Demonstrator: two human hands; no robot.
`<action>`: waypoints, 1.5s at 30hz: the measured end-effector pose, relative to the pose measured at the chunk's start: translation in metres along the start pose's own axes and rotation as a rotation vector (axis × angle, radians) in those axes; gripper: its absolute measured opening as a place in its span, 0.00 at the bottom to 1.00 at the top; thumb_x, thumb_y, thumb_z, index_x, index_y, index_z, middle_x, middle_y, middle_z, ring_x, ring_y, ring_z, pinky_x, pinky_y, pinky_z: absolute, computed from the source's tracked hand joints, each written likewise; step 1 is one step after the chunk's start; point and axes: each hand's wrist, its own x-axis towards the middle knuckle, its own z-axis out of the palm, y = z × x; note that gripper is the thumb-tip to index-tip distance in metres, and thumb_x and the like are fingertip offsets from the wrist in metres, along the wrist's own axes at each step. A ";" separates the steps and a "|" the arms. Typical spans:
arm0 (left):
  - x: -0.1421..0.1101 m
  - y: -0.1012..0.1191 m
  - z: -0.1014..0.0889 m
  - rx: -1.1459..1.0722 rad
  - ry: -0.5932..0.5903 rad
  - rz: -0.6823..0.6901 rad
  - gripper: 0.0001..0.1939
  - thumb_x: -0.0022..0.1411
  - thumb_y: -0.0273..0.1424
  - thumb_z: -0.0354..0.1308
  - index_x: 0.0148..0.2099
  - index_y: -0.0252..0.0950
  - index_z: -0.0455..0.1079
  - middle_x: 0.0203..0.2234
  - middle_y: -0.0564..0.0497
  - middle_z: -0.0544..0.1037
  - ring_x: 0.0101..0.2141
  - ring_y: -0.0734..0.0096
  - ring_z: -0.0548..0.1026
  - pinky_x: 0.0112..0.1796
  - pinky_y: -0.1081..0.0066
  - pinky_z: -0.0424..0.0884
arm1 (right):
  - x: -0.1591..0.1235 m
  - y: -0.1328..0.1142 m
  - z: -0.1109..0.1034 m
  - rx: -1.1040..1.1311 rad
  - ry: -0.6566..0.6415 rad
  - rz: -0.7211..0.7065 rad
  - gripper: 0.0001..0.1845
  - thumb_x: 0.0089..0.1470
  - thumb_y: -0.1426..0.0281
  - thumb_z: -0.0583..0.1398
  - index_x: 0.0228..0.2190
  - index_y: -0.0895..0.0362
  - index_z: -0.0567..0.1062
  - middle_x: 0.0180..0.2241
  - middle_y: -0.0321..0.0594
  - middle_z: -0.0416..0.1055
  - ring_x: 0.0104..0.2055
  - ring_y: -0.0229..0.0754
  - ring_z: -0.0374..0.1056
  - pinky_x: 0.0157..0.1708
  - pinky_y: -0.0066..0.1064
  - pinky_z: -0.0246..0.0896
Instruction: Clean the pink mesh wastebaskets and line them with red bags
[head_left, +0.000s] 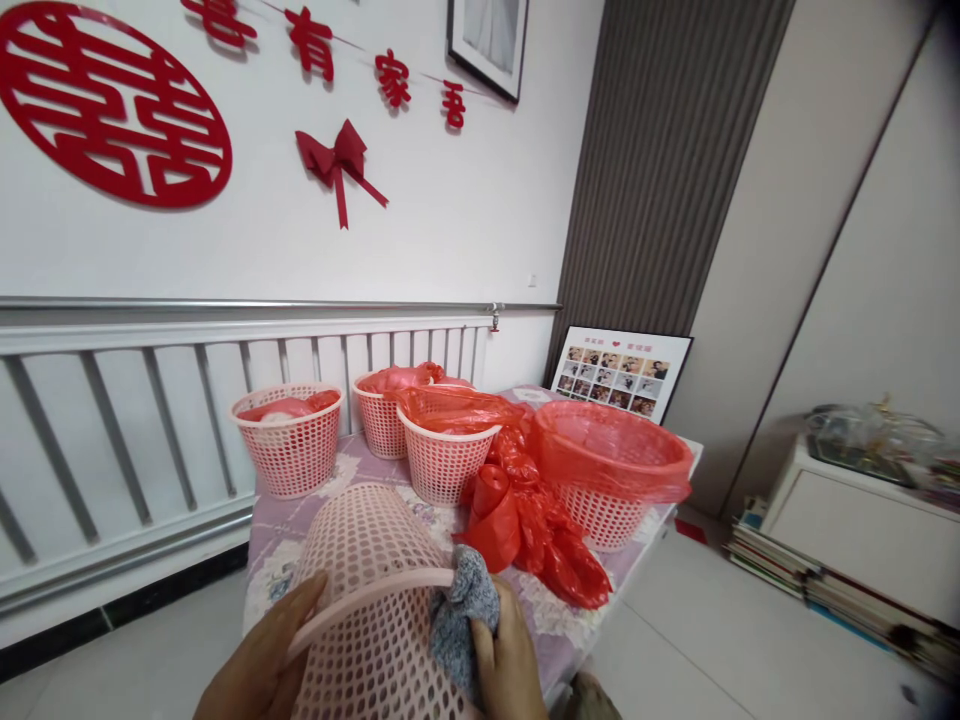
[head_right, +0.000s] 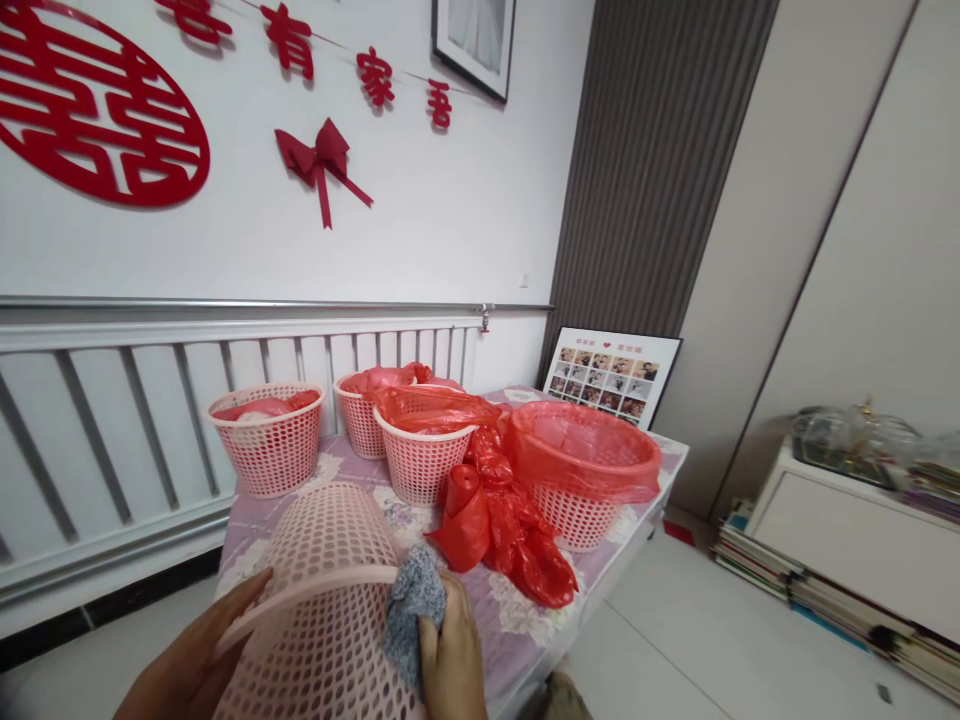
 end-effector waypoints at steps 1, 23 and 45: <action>0.000 -0.001 -0.001 -0.032 -0.004 -0.028 0.24 0.65 0.35 0.51 0.63 0.48 0.61 0.57 0.56 0.72 0.53 0.72 0.73 0.49 0.75 0.70 | -0.004 0.002 0.001 0.006 -0.008 0.049 0.18 0.54 0.71 0.54 0.48 0.55 0.70 0.46 0.45 0.75 0.47 0.48 0.73 0.46 0.41 0.71; 0.106 0.052 -0.016 -0.212 -0.226 0.003 0.22 0.63 0.32 0.47 0.58 0.42 0.67 0.54 0.48 0.75 0.54 0.62 0.72 0.57 0.58 0.67 | 0.085 -0.072 0.018 -0.223 -0.169 -0.385 0.17 0.51 0.74 0.64 0.44 0.55 0.71 0.46 0.42 0.74 0.47 0.50 0.67 0.44 0.42 0.64; 0.082 0.015 -0.005 -0.051 -0.251 -0.114 0.29 0.64 0.43 0.41 0.61 0.35 0.64 0.59 0.47 0.69 0.59 0.60 0.68 0.60 0.54 0.62 | 0.019 0.011 0.023 0.058 0.021 -0.003 0.18 0.53 0.76 0.55 0.46 0.55 0.69 0.44 0.44 0.73 0.47 0.47 0.70 0.48 0.39 0.67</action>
